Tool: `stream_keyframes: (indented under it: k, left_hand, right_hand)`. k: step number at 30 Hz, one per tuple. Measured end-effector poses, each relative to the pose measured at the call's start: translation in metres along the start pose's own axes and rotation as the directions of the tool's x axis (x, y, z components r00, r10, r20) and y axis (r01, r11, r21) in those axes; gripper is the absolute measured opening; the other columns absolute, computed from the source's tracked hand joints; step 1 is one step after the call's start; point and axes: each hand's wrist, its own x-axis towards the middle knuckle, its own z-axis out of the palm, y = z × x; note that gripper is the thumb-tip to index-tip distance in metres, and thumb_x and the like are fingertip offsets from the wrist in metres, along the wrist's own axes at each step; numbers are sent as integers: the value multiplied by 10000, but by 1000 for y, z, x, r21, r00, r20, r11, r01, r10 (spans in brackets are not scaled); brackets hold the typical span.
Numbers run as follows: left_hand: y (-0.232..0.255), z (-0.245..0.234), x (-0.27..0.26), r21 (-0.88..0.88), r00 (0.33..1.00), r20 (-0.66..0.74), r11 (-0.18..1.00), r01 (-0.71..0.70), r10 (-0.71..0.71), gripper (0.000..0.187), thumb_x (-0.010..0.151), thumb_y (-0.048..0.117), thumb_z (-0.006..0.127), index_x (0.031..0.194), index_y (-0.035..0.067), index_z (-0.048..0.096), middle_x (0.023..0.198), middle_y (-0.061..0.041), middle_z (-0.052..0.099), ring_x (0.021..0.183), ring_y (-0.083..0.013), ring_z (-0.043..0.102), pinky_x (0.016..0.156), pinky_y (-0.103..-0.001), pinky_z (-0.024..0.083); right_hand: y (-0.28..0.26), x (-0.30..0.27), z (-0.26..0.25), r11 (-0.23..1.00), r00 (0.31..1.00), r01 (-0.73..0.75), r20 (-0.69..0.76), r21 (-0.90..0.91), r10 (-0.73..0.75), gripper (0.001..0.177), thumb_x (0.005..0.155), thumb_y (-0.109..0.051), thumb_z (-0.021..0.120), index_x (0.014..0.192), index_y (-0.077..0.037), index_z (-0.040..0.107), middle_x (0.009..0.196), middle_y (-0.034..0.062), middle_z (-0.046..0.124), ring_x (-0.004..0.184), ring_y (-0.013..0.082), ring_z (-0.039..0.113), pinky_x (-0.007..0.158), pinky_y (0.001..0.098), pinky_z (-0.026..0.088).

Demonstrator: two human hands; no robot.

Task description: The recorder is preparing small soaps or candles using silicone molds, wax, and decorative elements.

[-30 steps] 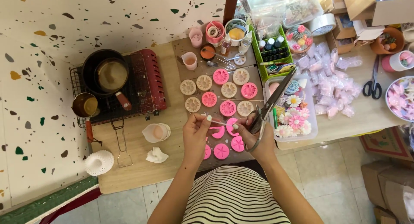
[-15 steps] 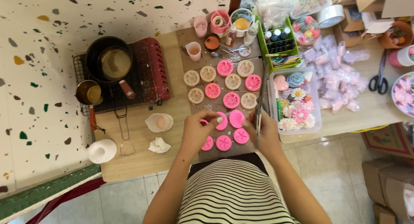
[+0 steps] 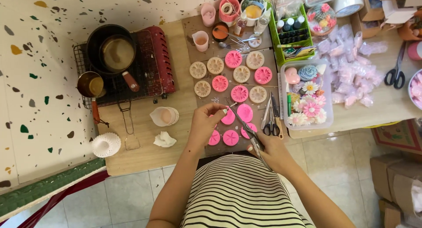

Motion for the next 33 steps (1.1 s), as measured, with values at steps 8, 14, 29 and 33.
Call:
stream_keyframes:
  k: [8, 14, 29, 33]
  left_hand:
    - [9, 2, -1, 74, 997, -15, 994, 80, -79, 171, 878, 110, 753, 1001, -9, 765, 804, -5, 705, 665, -68, 537, 571, -236, 395]
    - [-11, 2, 5, 104, 999, 21, 993, -51, 49, 149, 881, 90, 706, 987, -11, 735, 829, -3, 699, 730, -51, 601, 652, -212, 486]
    - [1, -15, 9, -132, 938, 325, 976, 173, -122, 19, 896, 18, 675, 898, 25, 657, 819, -30, 693, 681, -87, 579, 574, -215, 444]
    - [31, -19, 2, -200, 866, 481, 945, 258, -135, 164, 820, -14, 686, 902, 104, 607, 946, -5, 694, 799, -123, 716, 615, -251, 565]
  right_hand:
    - [-7, -1, 0, 999, 999, -22, -29, -30, 21, 487, 865, -467, 681, 999, 0, 651, 657, 218, 583, 604, 385, 562, 590, 479, 434]
    - [-7, -3, 4, 1000, 1000, 15, -27, -11, -15, 511, 847, -498, 675, 968, -2, 657, 625, 193, 568, 573, 364, 559, 564, 466, 424]
    - [12, -19, 13, 975, 991, -94, 112, 203, 72, 336, 888, -322, 669, 835, 8, 631, 614, 116, 526, 566, 194, 474, 547, 379, 435]
    - [15, -24, 11, 976, 980, -113, 181, 184, 80, 353, 856, -360, 705, 799, -13, 668, 591, 115, 540, 550, 192, 478, 530, 383, 428]
